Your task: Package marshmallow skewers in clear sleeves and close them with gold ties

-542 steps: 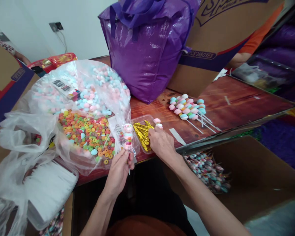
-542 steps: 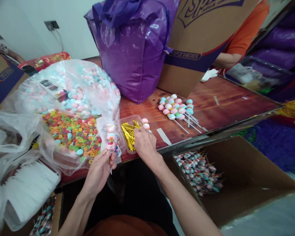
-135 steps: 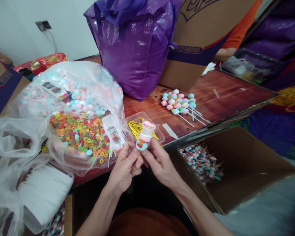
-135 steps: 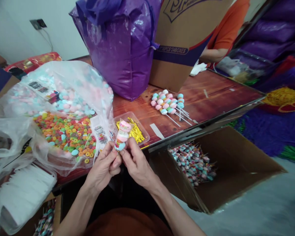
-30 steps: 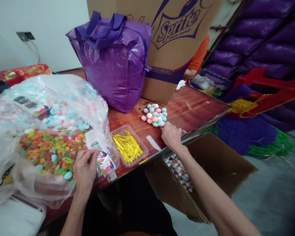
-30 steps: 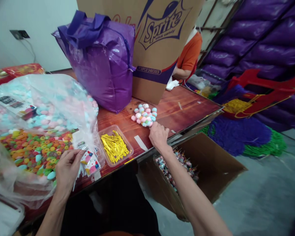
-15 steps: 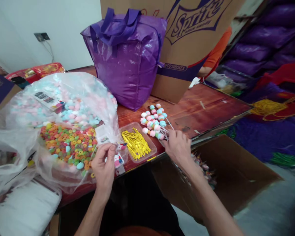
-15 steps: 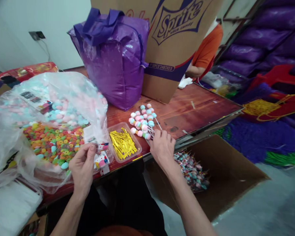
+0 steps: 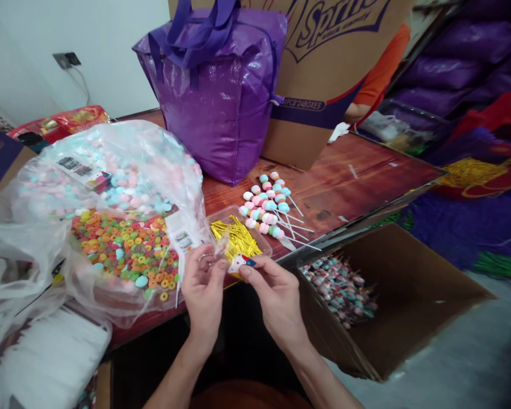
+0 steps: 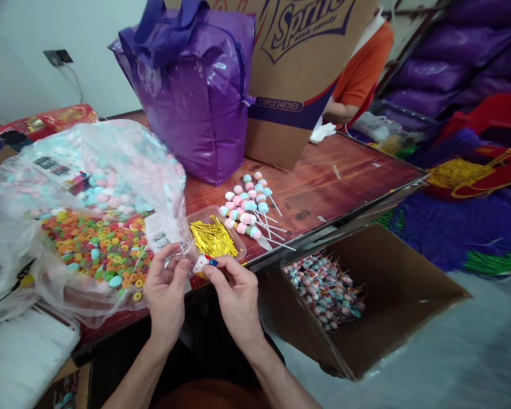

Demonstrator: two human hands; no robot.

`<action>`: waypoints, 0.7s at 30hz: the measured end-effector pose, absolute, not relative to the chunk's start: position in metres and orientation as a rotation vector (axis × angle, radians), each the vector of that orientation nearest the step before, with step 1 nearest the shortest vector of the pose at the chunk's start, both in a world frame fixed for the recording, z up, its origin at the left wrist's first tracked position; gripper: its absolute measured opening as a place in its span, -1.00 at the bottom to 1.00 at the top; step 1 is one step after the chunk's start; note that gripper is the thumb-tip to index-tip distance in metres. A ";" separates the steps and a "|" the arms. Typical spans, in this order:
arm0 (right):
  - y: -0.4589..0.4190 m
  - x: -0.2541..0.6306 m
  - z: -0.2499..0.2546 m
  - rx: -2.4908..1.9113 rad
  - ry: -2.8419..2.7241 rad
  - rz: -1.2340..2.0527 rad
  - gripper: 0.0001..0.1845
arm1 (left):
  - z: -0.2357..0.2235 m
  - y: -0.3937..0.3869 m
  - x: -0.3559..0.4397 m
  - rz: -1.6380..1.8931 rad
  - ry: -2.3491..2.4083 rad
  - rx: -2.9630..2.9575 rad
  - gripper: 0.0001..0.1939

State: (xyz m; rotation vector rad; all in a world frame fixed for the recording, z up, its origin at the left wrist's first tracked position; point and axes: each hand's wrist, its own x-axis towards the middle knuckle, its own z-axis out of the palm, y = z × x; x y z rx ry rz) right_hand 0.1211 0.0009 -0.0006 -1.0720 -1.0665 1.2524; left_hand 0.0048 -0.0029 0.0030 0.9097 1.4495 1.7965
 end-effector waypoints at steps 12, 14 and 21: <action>0.006 0.128 0.018 -0.945 -1.416 1.106 -0.88 | 0.020 -0.002 0.000 1.389 0.803 -0.033 -0.61; 0.008 0.132 0.016 -0.969 -1.458 1.104 -0.85 | 0.020 0.002 -0.005 1.370 0.803 -0.036 -0.66; 0.011 0.135 0.006 -1.104 -1.451 1.066 -0.70 | 0.015 -0.002 0.001 1.586 0.955 0.197 -0.76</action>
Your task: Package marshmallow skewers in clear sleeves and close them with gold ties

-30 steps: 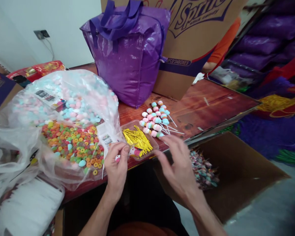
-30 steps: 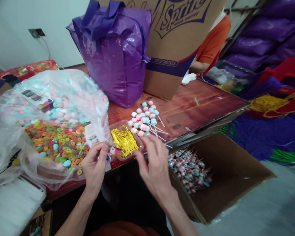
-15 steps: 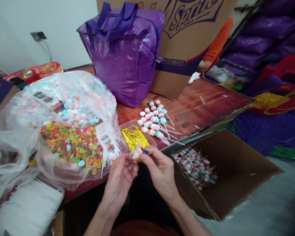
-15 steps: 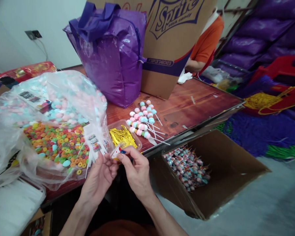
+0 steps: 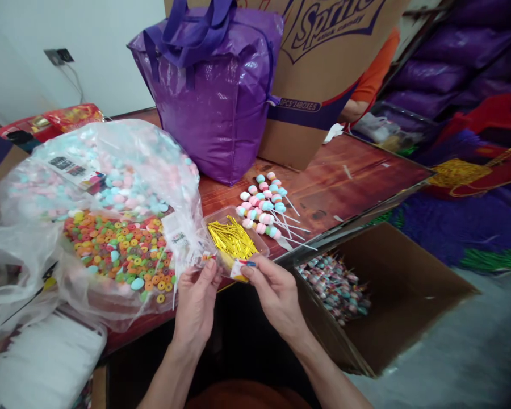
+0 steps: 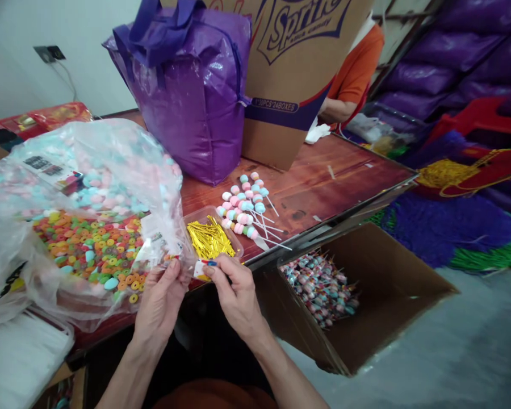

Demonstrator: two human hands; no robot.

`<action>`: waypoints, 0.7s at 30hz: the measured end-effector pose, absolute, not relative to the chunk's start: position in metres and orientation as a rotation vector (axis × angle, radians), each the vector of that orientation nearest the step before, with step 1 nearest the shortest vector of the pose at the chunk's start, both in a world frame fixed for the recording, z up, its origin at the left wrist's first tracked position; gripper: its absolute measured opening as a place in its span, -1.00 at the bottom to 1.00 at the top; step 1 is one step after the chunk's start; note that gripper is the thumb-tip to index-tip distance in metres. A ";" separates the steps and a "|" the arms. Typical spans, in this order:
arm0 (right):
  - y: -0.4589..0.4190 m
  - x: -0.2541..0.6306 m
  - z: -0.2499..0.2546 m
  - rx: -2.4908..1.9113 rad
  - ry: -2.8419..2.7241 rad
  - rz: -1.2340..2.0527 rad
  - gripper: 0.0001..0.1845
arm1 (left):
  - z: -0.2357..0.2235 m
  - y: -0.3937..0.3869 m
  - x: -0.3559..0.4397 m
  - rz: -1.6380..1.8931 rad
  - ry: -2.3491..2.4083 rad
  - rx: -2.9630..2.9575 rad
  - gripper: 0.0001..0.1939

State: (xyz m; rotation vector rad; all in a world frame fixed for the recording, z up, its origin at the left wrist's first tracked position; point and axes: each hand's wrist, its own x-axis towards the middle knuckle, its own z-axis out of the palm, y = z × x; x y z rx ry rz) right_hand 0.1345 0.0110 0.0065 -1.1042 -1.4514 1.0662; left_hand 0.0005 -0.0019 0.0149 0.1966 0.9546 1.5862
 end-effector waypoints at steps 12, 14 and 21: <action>0.014 0.133 0.001 -1.186 -1.477 0.997 -0.56 | 0.011 0.003 0.005 1.657 1.054 0.143 -0.77; 0.020 0.135 0.001 -1.201 -1.521 0.943 -0.57 | 0.013 0.005 0.006 1.690 1.071 0.127 -0.75; 0.080 0.180 0.002 -1.529 -1.882 -0.080 -0.73 | 0.015 0.021 -0.003 1.805 1.109 0.051 -0.68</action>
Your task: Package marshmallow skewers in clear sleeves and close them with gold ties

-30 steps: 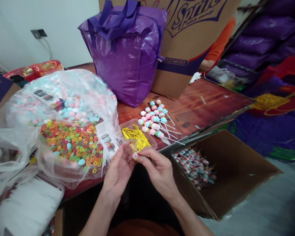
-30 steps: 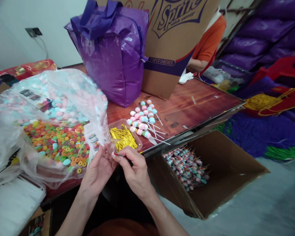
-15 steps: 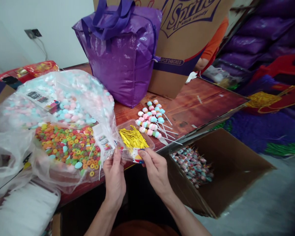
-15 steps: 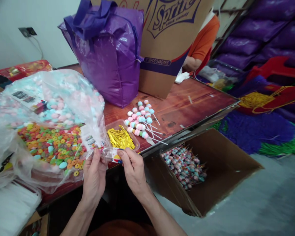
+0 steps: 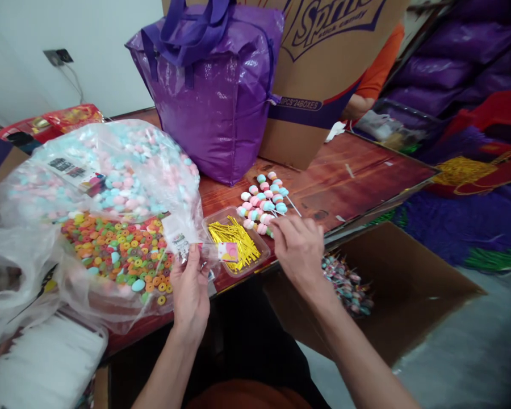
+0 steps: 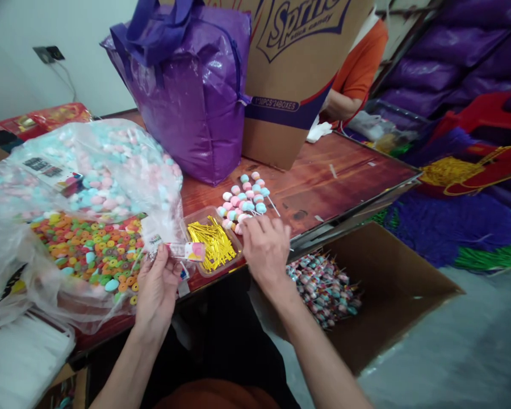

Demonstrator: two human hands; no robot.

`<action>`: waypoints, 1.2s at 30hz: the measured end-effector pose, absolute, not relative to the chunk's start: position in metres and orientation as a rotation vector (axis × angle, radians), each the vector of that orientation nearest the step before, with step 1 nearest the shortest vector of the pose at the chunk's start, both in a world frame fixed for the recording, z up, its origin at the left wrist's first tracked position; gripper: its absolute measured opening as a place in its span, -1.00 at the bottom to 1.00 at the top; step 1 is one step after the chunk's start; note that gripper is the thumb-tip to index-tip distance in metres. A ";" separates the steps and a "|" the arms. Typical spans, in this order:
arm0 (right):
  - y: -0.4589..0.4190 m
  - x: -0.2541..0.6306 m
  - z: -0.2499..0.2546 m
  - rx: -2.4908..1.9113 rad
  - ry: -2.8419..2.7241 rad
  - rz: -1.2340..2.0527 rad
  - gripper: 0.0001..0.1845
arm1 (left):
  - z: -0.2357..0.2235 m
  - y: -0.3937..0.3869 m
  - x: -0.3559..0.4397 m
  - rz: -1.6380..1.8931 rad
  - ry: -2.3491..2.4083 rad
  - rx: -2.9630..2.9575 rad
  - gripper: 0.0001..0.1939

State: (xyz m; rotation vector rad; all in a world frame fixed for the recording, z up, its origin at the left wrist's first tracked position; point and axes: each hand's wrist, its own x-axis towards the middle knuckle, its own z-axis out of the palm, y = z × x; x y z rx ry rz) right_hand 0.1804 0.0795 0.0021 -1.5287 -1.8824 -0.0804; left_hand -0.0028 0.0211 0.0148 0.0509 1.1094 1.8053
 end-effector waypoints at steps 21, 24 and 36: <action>0.016 0.197 -0.004 -1.197 -1.614 0.410 -0.92 | 0.007 0.042 -0.017 1.830 1.113 -0.018 -0.67; 0.009 0.194 -0.005 -1.158 -1.688 0.387 -0.90 | 0.004 0.041 -0.015 1.813 1.106 -0.016 -0.64; 0.016 0.210 0.000 -1.148 -1.950 0.289 -0.88 | 0.003 0.038 -0.024 1.752 1.128 0.256 -0.58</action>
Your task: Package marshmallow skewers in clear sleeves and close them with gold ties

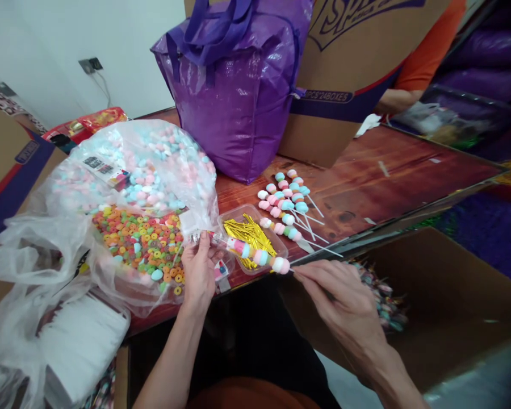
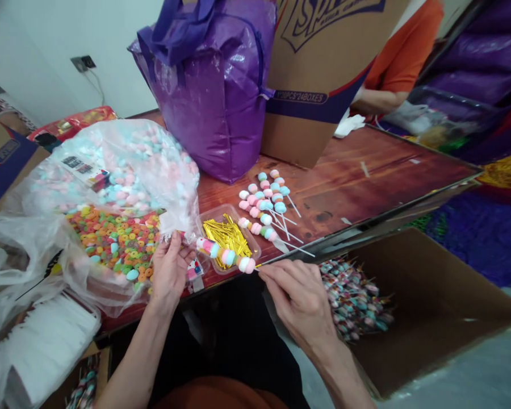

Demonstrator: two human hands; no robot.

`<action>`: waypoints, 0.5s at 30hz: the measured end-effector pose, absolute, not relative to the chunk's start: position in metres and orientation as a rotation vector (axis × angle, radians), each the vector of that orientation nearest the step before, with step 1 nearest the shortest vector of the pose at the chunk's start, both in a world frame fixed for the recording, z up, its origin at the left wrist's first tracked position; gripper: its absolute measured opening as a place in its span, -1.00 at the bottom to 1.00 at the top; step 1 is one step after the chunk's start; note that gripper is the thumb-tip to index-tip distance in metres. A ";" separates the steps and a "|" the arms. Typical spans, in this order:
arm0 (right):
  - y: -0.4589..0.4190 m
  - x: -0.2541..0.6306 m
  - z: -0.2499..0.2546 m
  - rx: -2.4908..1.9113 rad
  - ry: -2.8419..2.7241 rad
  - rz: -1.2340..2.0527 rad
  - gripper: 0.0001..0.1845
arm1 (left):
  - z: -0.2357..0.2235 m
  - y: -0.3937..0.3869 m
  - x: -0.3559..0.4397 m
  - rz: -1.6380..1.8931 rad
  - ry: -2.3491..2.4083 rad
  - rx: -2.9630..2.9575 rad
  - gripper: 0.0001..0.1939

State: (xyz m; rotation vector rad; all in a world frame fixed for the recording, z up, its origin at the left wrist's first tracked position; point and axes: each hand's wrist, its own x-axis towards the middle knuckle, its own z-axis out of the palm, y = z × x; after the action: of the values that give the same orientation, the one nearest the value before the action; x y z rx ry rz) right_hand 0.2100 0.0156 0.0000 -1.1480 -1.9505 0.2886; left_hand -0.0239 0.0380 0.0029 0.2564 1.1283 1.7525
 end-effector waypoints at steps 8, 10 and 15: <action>0.009 0.194 -0.007 -1.174 -1.781 0.621 -0.87 | -0.004 0.036 -0.018 1.861 1.247 0.397 -0.64; 0.008 0.190 -0.009 -1.172 -1.787 0.635 -0.86 | -0.007 0.036 -0.016 1.862 1.256 0.460 -0.65; 0.006 0.183 -0.009 -1.149 -1.799 0.585 -0.87 | -0.007 0.034 -0.011 1.827 1.201 0.419 -0.63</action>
State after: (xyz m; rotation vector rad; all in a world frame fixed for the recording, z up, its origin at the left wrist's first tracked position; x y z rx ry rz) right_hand 0.1830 0.0059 -0.0085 -1.1489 -1.7992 0.5848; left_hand -0.0108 0.0336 -0.0066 0.4191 1.2008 1.8273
